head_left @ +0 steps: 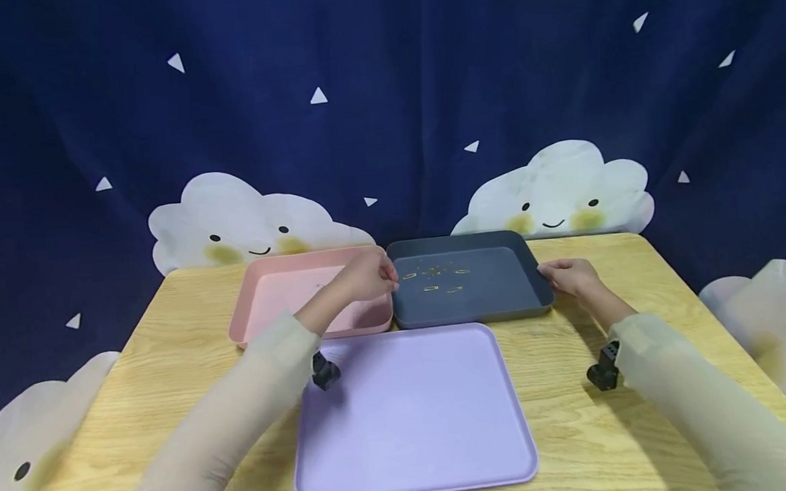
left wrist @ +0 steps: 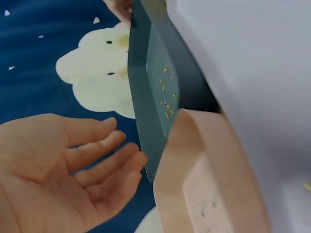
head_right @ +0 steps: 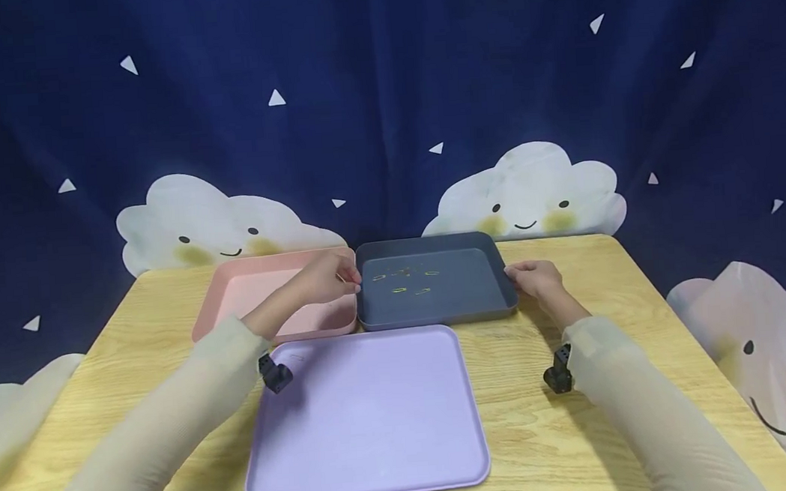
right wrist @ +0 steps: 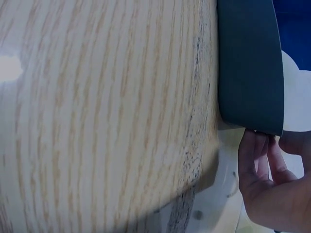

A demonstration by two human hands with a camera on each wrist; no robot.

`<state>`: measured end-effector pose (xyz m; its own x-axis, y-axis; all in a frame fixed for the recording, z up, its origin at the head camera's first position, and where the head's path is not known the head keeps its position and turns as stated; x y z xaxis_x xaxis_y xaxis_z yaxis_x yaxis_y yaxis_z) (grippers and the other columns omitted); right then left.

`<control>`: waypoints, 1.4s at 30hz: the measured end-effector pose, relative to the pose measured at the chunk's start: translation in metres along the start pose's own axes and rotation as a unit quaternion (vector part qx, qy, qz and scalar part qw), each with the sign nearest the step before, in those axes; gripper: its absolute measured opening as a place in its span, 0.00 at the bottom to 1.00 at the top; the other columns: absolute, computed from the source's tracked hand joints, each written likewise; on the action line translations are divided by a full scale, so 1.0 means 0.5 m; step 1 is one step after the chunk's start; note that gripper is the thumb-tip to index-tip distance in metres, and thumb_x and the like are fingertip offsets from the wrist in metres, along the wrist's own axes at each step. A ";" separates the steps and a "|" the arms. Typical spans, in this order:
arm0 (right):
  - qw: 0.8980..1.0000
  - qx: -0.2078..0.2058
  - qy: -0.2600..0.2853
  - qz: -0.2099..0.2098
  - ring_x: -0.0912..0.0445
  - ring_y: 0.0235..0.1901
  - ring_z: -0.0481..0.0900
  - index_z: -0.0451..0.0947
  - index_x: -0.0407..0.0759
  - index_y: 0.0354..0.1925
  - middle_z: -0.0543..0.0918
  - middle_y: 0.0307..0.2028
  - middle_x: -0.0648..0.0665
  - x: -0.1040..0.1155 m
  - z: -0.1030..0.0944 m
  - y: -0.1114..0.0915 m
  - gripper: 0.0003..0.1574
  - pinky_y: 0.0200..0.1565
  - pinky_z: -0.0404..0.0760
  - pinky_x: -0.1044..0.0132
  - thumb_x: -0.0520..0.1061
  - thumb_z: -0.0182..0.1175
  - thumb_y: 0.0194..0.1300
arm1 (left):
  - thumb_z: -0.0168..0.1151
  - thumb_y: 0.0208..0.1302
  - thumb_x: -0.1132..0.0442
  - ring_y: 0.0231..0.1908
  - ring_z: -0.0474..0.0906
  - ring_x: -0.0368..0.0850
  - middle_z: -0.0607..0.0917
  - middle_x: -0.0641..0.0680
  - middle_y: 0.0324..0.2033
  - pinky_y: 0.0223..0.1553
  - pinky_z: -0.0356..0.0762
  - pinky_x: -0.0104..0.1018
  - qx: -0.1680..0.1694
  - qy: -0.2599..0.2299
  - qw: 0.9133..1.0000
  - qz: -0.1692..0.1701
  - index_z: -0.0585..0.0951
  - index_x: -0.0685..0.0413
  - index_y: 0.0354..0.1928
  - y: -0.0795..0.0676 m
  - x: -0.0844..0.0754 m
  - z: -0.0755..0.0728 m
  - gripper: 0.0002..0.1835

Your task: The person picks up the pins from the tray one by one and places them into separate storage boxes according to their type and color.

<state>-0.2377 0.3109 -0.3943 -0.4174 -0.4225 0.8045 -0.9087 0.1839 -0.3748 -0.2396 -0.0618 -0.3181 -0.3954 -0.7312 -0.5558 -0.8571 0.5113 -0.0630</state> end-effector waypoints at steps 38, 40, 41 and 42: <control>1.000 0.004 -0.007 0.008 0.71 0.25 0.73 0.67 0.30 0.64 0.75 0.22 0.64 -0.002 -0.003 -0.001 0.33 0.35 0.80 0.76 0.51 0.52 0.71 | 0.68 0.53 0.70 0.24 0.68 0.36 0.77 0.46 0.19 0.27 0.67 0.25 0.012 0.116 0.992 0.048 0.77 0.53 0.22 -0.246 0.097 0.107 0.10; 1.000 0.004 -0.004 0.008 0.71 0.25 0.74 0.66 0.30 0.64 0.75 0.22 0.64 -0.003 -0.003 0.000 0.33 0.34 0.80 0.76 0.51 0.52 0.71 | 0.67 0.54 0.70 0.24 0.68 0.36 0.77 0.46 0.18 0.28 0.68 0.27 0.028 0.120 0.992 0.032 0.76 0.53 0.21 -0.246 0.092 0.108 0.10; 1.000 0.005 -0.003 0.007 0.71 0.25 0.74 0.66 0.30 0.64 0.75 0.22 0.64 -0.003 -0.003 0.000 0.33 0.34 0.80 0.76 0.51 0.52 0.71 | 0.66 0.55 0.70 0.24 0.69 0.37 0.76 0.46 0.18 0.29 0.69 0.28 0.037 0.122 0.992 0.023 0.76 0.53 0.21 -0.247 0.089 0.109 0.10; 1.000 0.005 -0.002 0.006 0.71 0.25 0.74 0.66 0.30 0.64 0.75 0.22 0.64 -0.004 -0.003 0.001 0.33 0.34 0.80 0.76 0.51 0.52 0.71 | 0.65 0.56 0.70 0.25 0.69 0.38 0.76 0.46 0.18 0.29 0.69 0.29 0.046 0.126 0.991 0.014 0.75 0.53 0.21 -0.247 0.086 0.111 0.11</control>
Point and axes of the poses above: each hand's wrist, its own y-axis towards the middle knuckle, its own z-axis out of the palm, x = y × z, the point moved 1 cm from there along y, towards the middle knuckle
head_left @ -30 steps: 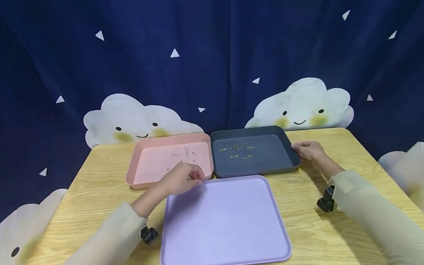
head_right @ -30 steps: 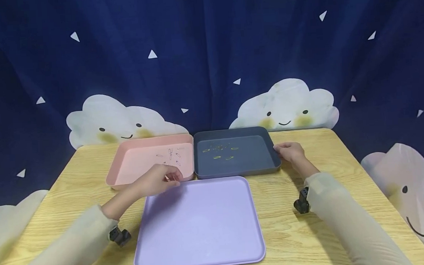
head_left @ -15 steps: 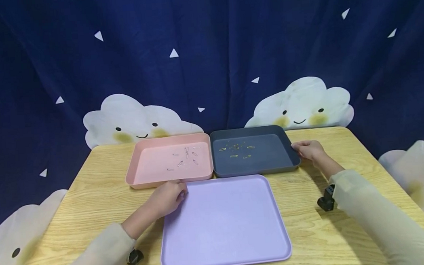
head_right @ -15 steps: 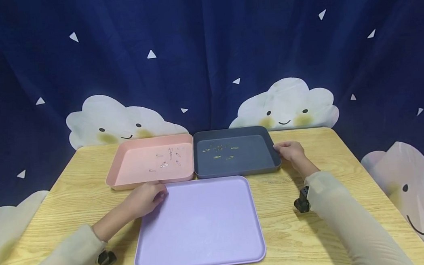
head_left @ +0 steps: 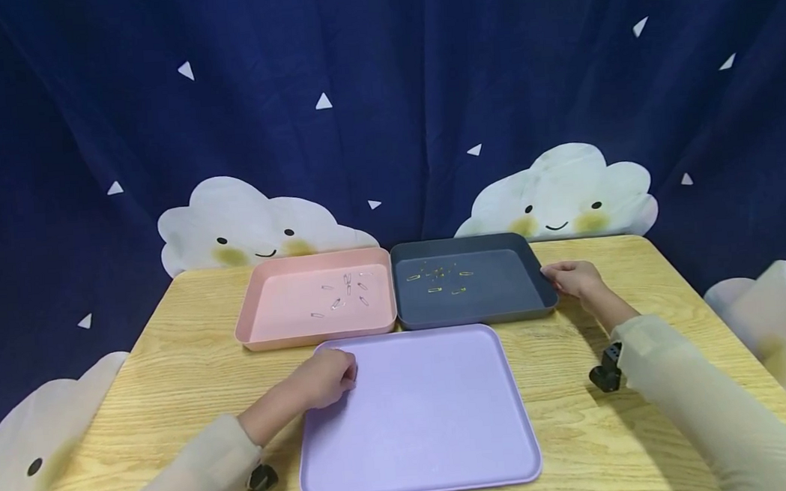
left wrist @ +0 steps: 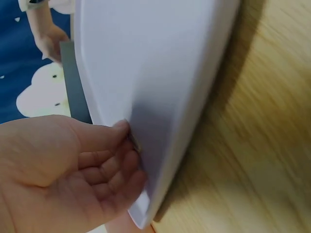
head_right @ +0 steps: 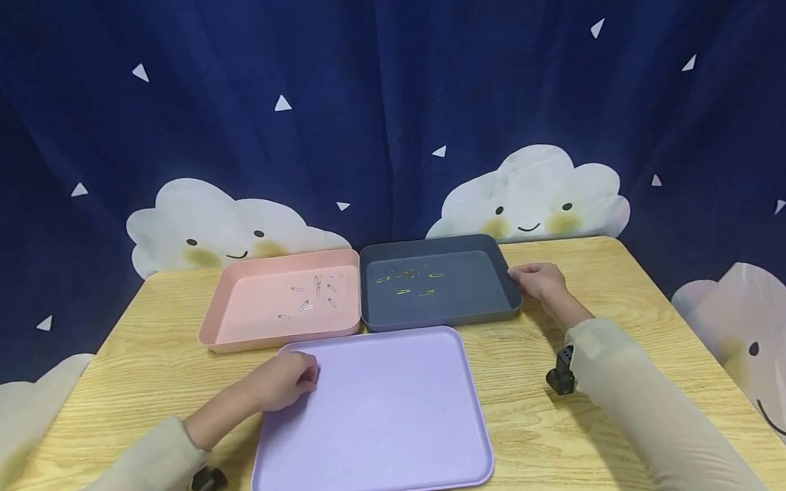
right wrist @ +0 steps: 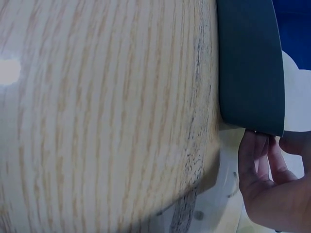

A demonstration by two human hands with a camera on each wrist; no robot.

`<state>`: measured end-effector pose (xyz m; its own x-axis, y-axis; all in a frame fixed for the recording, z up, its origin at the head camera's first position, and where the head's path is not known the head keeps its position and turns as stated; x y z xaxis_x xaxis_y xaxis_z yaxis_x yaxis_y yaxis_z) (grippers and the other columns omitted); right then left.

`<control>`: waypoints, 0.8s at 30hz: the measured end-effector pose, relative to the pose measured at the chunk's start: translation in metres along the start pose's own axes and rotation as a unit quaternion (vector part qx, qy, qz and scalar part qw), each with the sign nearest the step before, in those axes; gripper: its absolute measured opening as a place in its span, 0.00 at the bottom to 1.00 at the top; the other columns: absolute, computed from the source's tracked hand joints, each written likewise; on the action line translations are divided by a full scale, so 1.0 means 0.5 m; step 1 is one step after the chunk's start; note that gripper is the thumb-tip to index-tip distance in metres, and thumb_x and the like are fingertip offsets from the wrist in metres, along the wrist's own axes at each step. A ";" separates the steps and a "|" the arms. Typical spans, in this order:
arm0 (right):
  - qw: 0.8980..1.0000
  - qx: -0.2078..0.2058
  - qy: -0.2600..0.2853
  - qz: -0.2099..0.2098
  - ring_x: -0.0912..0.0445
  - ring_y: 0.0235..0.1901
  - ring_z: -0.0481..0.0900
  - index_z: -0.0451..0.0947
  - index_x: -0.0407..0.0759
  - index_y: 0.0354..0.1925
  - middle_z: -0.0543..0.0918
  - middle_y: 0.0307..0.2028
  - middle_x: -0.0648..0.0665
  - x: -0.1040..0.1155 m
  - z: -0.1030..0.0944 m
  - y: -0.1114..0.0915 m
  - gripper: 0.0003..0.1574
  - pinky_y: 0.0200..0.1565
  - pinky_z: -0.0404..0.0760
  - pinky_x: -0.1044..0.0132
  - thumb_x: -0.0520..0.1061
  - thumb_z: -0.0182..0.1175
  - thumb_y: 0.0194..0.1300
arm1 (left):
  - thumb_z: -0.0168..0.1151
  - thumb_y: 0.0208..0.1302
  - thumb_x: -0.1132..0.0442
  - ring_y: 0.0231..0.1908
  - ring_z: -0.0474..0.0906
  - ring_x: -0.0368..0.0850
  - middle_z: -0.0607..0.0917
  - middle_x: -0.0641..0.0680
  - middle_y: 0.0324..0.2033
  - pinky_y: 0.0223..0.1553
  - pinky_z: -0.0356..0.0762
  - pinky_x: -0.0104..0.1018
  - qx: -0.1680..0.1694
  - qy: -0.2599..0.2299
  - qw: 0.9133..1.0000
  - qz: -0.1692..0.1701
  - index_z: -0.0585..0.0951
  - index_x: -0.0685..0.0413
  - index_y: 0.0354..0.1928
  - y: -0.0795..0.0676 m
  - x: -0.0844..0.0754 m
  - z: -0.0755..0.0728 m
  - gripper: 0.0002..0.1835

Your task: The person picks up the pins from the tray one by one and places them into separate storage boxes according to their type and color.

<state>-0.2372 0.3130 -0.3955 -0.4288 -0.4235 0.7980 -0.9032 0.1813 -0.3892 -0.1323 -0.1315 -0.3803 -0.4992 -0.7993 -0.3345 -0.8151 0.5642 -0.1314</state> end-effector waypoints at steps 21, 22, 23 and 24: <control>1.000 -0.005 -0.026 -0.005 0.72 0.28 0.74 0.66 0.32 0.65 0.76 0.29 0.62 -0.002 0.000 -0.007 0.34 0.41 0.82 0.72 0.53 0.51 0.72 | 0.65 0.59 0.67 0.27 0.69 0.30 0.80 0.45 0.23 0.34 0.70 0.23 0.067 -0.160 0.983 0.063 0.82 0.52 0.29 0.014 -0.031 0.010 0.03; 1.000 -0.004 -0.026 -0.004 0.71 0.28 0.74 0.66 0.32 0.65 0.76 0.30 0.61 -0.002 0.001 -0.007 0.34 0.41 0.82 0.72 0.53 0.51 0.72 | 0.65 0.59 0.68 0.27 0.70 0.30 0.81 0.46 0.24 0.35 0.71 0.23 0.072 -0.171 0.981 0.064 0.82 0.53 0.30 0.017 -0.032 0.010 0.03; 1.000 -0.004 -0.025 -0.003 0.71 0.28 0.74 0.66 0.32 0.65 0.76 0.29 0.61 -0.002 0.001 -0.008 0.34 0.40 0.82 0.73 0.53 0.51 0.72 | 0.64 0.59 0.68 0.27 0.71 0.30 0.82 0.47 0.24 0.35 0.72 0.23 0.076 -0.181 0.978 0.065 0.83 0.53 0.31 0.019 -0.033 0.010 0.02; 1.000 -0.002 -0.023 -0.003 0.71 0.28 0.74 0.66 0.32 0.66 0.76 0.29 0.62 -0.002 0.000 -0.008 0.34 0.40 0.82 0.72 0.53 0.51 0.72 | 0.64 0.59 0.69 0.27 0.71 0.30 0.83 0.48 0.24 0.35 0.72 0.22 0.080 -0.191 0.976 0.068 0.83 0.54 0.32 0.021 -0.035 0.010 0.02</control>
Point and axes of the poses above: each hand's wrist, its own y-axis towards the middle knuckle, its own z-axis out of the palm, x = y × z, the point moved 1 cm from there along y, towards the middle knuckle
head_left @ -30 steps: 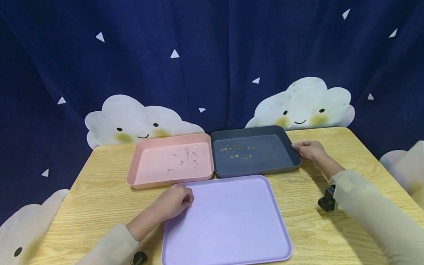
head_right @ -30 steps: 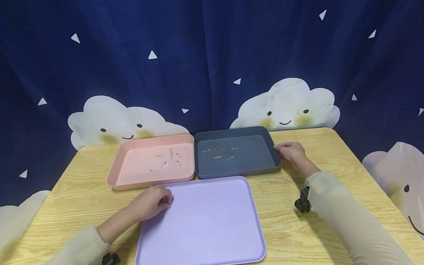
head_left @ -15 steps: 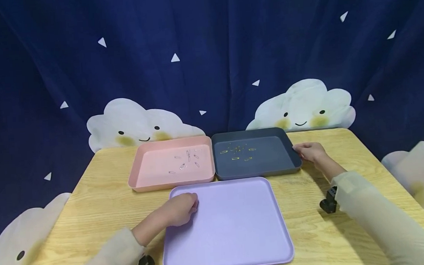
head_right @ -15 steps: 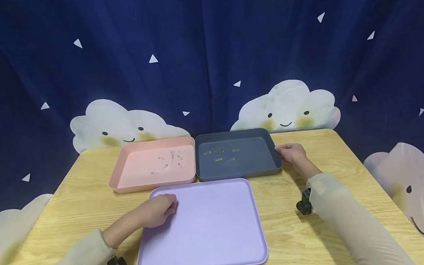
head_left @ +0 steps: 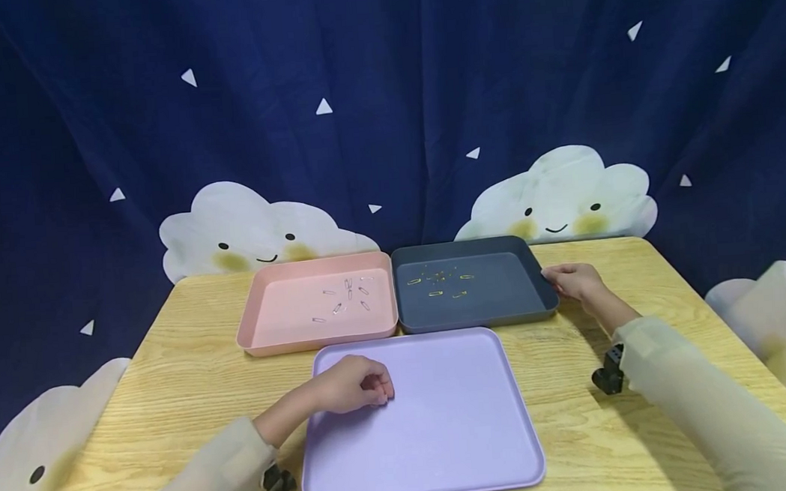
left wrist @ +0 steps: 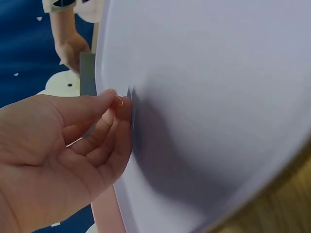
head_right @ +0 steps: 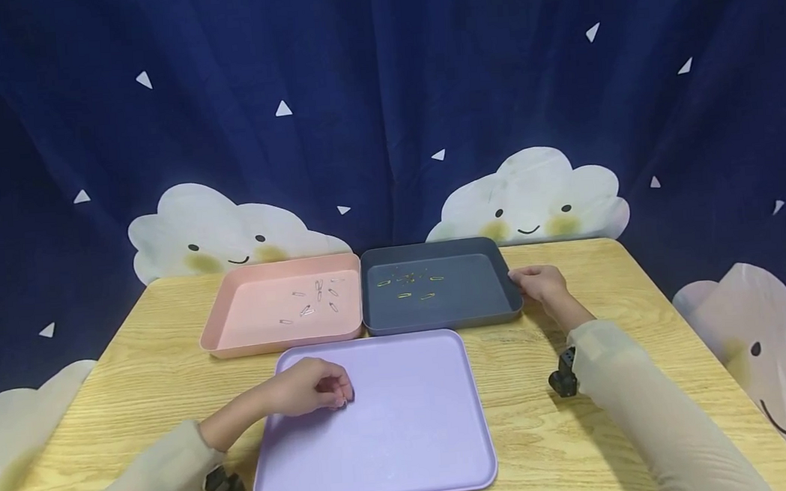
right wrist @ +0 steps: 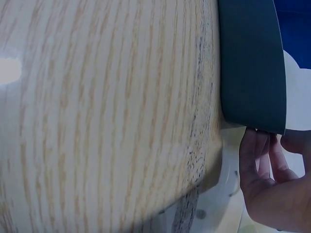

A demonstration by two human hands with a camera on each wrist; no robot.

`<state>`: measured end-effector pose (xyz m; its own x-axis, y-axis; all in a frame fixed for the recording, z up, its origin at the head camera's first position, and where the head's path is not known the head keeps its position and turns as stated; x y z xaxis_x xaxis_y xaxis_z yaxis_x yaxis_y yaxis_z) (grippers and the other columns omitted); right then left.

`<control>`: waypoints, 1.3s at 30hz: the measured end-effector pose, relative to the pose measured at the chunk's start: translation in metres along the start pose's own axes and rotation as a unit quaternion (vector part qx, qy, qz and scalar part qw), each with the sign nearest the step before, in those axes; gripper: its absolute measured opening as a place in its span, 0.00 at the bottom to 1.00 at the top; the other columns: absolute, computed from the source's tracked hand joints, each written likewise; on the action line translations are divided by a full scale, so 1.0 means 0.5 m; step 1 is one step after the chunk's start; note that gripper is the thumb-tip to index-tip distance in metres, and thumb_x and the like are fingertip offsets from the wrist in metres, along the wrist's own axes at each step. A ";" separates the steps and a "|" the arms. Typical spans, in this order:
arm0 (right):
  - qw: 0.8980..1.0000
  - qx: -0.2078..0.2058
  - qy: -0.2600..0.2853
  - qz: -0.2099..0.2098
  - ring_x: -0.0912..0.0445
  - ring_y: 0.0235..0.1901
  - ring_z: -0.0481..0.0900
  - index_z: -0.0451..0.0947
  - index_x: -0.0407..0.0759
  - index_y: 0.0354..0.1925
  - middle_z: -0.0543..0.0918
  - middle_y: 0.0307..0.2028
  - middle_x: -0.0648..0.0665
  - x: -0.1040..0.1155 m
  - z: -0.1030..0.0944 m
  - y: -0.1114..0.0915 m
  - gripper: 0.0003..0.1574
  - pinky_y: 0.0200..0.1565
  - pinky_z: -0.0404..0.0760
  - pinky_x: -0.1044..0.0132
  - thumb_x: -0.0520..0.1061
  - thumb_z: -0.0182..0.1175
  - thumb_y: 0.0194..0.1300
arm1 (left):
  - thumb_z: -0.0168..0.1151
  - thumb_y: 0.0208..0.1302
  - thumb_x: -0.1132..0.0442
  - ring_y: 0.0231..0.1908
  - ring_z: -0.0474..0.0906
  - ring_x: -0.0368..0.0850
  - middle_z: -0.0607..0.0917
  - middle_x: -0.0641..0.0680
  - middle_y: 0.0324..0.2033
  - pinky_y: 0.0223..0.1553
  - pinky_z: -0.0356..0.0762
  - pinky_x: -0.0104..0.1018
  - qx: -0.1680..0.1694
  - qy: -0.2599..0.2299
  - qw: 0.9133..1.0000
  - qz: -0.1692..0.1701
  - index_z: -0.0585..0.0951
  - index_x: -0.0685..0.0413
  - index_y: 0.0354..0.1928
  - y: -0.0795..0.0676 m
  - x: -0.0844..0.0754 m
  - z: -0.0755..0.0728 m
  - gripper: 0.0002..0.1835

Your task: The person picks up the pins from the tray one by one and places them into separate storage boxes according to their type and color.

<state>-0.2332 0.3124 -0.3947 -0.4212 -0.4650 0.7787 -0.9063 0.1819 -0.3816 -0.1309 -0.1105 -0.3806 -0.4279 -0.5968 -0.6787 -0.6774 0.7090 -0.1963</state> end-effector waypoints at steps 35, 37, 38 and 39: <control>0.978 0.103 0.164 0.073 0.68 0.28 0.80 0.74 0.52 0.35 0.82 0.24 0.60 -0.019 -0.025 0.033 0.05 0.35 0.81 0.76 0.49 0.59 0.67 | 0.62 0.60 0.71 0.29 0.76 0.32 0.87 0.57 0.31 0.36 0.74 0.21 0.028 -0.046 0.998 0.020 0.85 0.62 0.40 0.197 -0.094 -0.092 0.08; 0.977 0.103 0.167 0.076 0.68 0.28 0.79 0.75 0.53 0.33 0.82 0.24 0.60 -0.019 -0.025 0.034 0.05 0.34 0.81 0.75 0.49 0.59 0.67 | 0.62 0.60 0.71 0.29 0.77 0.33 0.87 0.60 0.33 0.35 0.75 0.22 0.035 -0.052 0.998 0.012 0.84 0.62 0.41 0.214 -0.096 -0.102 0.08; 0.977 0.105 0.169 0.077 0.68 0.27 0.79 0.75 0.53 0.32 0.82 0.24 0.60 -0.020 -0.025 0.035 0.06 0.34 0.81 0.76 0.49 0.58 0.67 | 0.62 0.61 0.71 0.29 0.77 0.35 0.87 0.61 0.34 0.34 0.75 0.23 0.037 -0.055 0.998 0.007 0.84 0.63 0.41 0.222 -0.097 -0.107 0.08; 0.976 0.107 0.172 0.077 0.68 0.27 0.80 0.76 0.54 0.30 0.82 0.24 0.60 -0.019 -0.025 0.036 0.07 0.34 0.81 0.76 0.48 0.58 0.67 | 0.61 0.61 0.71 0.29 0.78 0.35 0.87 0.62 0.34 0.34 0.76 0.23 0.039 -0.054 0.998 0.004 0.84 0.63 0.41 0.231 -0.098 -0.111 0.08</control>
Point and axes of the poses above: each hand's wrist, its own y-axis towards the middle knuckle, its own z-axis out of the palm, x = y × z, the point moved 1 cm from there along y, towards the middle knuckle
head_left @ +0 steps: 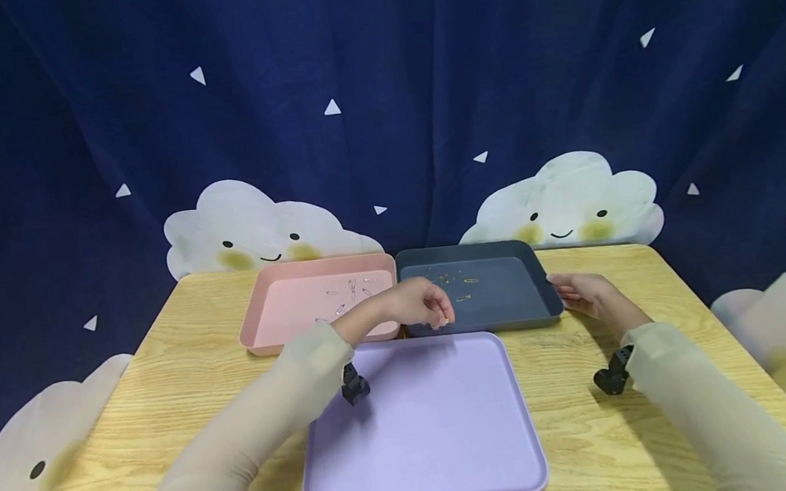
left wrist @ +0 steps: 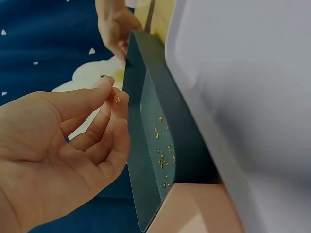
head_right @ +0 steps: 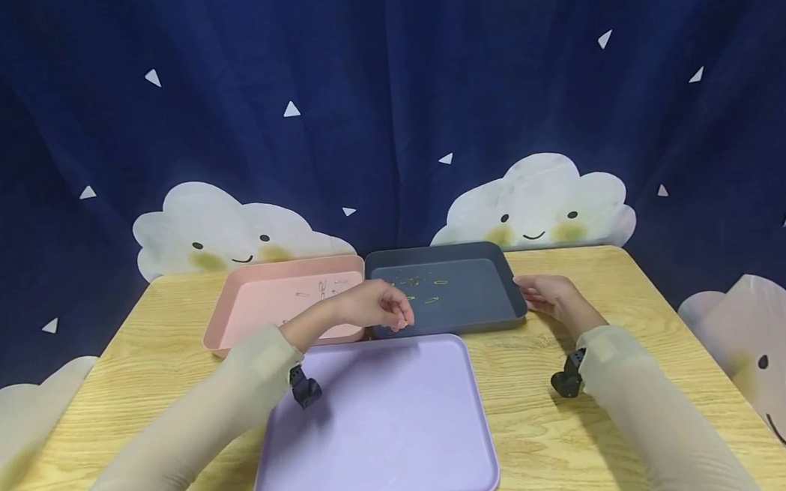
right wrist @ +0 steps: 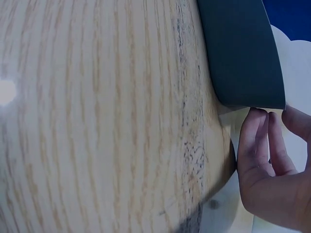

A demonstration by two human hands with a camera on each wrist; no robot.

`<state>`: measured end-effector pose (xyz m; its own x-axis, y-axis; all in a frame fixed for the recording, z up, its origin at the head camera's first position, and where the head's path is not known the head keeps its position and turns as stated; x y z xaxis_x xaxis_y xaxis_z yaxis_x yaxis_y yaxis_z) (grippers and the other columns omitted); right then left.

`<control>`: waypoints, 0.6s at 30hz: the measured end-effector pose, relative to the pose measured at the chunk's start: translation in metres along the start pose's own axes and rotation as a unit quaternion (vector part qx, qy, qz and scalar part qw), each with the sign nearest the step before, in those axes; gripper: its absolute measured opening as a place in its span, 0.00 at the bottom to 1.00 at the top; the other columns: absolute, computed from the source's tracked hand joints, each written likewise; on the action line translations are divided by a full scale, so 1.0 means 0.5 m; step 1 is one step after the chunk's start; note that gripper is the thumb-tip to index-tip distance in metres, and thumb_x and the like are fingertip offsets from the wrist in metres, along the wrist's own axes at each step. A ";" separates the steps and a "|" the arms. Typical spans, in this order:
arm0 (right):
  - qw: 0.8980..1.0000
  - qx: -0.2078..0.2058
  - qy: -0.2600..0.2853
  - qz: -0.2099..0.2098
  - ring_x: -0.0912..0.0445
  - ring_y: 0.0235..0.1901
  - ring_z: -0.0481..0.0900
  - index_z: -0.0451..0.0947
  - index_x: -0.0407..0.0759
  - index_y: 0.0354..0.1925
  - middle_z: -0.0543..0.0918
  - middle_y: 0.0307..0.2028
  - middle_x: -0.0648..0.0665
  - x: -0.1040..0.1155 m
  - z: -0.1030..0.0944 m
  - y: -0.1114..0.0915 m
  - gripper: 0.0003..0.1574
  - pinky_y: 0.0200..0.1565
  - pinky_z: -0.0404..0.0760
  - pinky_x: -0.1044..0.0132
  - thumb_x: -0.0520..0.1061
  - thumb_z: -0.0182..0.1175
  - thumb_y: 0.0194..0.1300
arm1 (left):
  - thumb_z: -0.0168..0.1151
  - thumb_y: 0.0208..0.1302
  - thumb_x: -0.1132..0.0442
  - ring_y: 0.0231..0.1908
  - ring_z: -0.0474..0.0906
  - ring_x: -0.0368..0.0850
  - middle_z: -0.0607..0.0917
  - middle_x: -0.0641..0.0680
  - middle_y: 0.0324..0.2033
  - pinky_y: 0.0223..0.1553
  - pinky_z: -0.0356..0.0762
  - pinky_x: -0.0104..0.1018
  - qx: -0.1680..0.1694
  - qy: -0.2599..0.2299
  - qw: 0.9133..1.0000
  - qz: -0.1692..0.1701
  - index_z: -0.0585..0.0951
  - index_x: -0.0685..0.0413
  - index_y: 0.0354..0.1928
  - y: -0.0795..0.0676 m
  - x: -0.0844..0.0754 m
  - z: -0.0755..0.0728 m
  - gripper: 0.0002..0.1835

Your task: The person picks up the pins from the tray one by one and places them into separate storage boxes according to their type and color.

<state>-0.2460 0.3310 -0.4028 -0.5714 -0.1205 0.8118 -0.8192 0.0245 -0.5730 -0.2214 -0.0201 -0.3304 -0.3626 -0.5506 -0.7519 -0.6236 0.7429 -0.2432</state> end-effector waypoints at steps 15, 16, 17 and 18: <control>1.000 0.003 -0.012 -0.006 0.69 0.28 0.80 0.71 0.47 0.45 0.82 0.24 0.61 0.000 -0.001 0.000 0.11 0.35 0.81 0.76 0.49 0.57 0.68 | 0.59 0.62 0.72 0.29 0.75 0.37 0.86 0.58 0.33 0.33 0.75 0.26 0.015 0.035 0.997 -0.070 0.83 0.65 0.46 0.087 0.011 -0.045 0.11; 1.000 0.000 -0.019 -0.005 0.69 0.28 0.80 0.70 0.46 0.49 0.82 0.24 0.62 0.001 0.001 -0.001 0.15 0.35 0.81 0.76 0.50 0.57 0.68 | 0.59 0.62 0.72 0.29 0.74 0.37 0.85 0.55 0.30 0.32 0.75 0.26 0.013 0.042 0.996 -0.078 0.83 0.65 0.45 0.091 0.013 -0.048 0.11; 1.000 -0.002 -0.027 -0.005 0.69 0.28 0.79 0.69 0.45 0.53 0.81 0.24 0.62 0.001 0.001 -0.001 0.19 0.36 0.81 0.76 0.51 0.57 0.68 | 0.59 0.62 0.72 0.27 0.73 0.36 0.83 0.52 0.27 0.31 0.75 0.26 0.013 0.050 0.995 -0.086 0.84 0.64 0.45 0.095 0.015 -0.051 0.11; 0.999 -0.004 -0.035 -0.004 0.69 0.29 0.79 0.68 0.44 0.57 0.81 0.24 0.62 0.001 0.002 -0.001 0.23 0.36 0.81 0.76 0.51 0.57 0.68 | 0.59 0.62 0.71 0.27 0.72 0.36 0.83 0.50 0.26 0.31 0.75 0.26 0.012 0.054 0.994 -0.095 0.84 0.64 0.44 0.098 0.015 -0.055 0.10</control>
<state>-0.2460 0.3300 -0.4024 -0.5602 -0.1890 0.8065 -0.8243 0.0304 -0.5654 -0.2736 0.0016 -0.3314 -0.3130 -0.7190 -0.6206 -0.6715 0.6296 -0.3908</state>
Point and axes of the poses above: each hand's wrist, its own y-axis towards the middle knuckle, its own z-axis out of the palm, x = y × z, the point moved 1 cm from there along y, towards the middle knuckle
